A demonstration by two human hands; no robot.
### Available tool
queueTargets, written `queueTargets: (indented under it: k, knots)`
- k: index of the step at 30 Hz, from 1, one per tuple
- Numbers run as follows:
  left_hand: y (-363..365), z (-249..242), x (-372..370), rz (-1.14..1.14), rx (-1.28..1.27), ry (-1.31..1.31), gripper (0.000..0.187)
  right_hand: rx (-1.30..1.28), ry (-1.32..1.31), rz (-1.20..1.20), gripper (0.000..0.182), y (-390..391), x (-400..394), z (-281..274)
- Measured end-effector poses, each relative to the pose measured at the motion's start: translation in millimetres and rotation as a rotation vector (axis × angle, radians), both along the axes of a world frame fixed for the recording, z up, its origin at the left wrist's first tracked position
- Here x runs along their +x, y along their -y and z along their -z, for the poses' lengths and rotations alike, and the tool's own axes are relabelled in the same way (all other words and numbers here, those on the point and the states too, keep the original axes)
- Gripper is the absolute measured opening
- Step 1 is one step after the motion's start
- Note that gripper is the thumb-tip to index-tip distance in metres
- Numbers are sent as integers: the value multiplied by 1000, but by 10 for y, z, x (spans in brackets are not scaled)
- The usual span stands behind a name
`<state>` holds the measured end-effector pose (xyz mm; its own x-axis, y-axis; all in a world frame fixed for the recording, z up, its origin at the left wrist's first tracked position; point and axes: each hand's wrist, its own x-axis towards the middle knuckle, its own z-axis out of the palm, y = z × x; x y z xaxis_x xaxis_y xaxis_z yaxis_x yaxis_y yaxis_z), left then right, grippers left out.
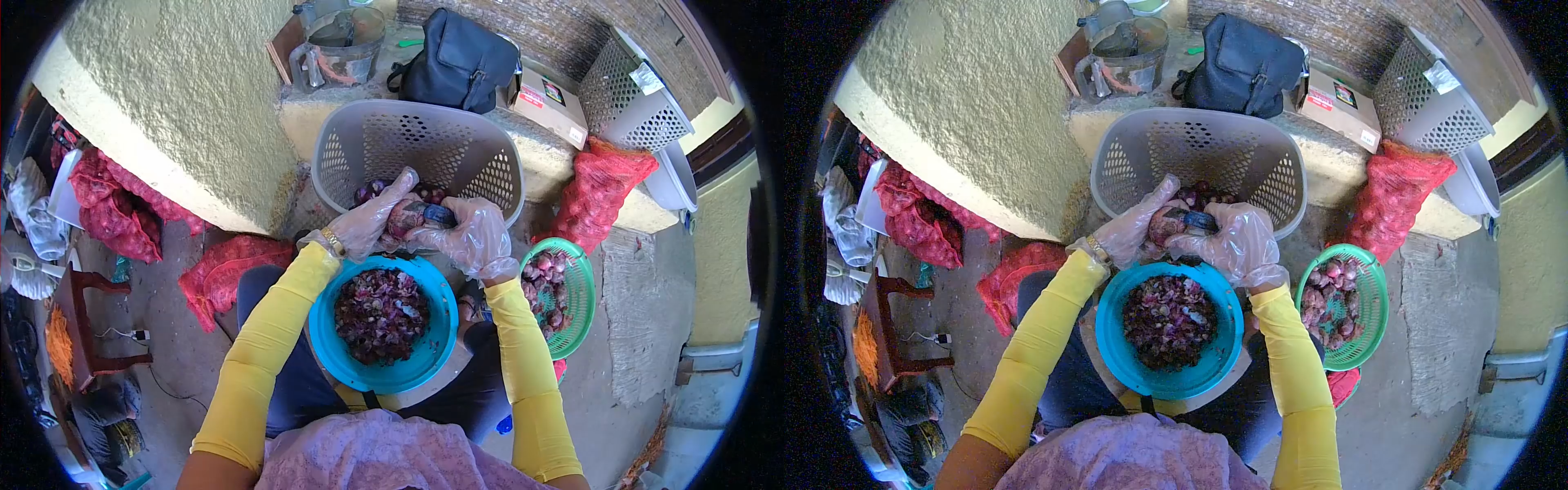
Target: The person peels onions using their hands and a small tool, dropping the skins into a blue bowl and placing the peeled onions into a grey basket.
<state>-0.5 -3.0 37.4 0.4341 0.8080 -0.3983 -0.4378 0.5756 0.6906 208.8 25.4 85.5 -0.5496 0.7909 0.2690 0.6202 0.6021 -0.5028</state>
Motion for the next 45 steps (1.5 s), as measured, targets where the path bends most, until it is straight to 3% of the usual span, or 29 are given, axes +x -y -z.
queueTargets:
  k: [5,15,20,24,27,33,45]
  knots:
    - [24,-35,63,-26,3,6,73,-2,13,7,59,14,-2,-6]
    - [27,-69,10,-45,-48,5,68,10,4,-26,60,18,-4,25]
    - [-6,60,-12,-70,-42,-3,59,134,-11,-83,63,-11,11,73]
    - [2,44,-7,-55,-78,21,51,56,17,-70,64,-13,9,78]
    - [-24,119,-51,33,-154,57,46,182,4,-97,64,-43,20,144]
    - [27,127,-85,128,-55,-151,47,199,72,-147,63,-14,7,146]
    - [-34,304,-68,-6,-67,47,42,-85,72,-21,53,62,-94,111]
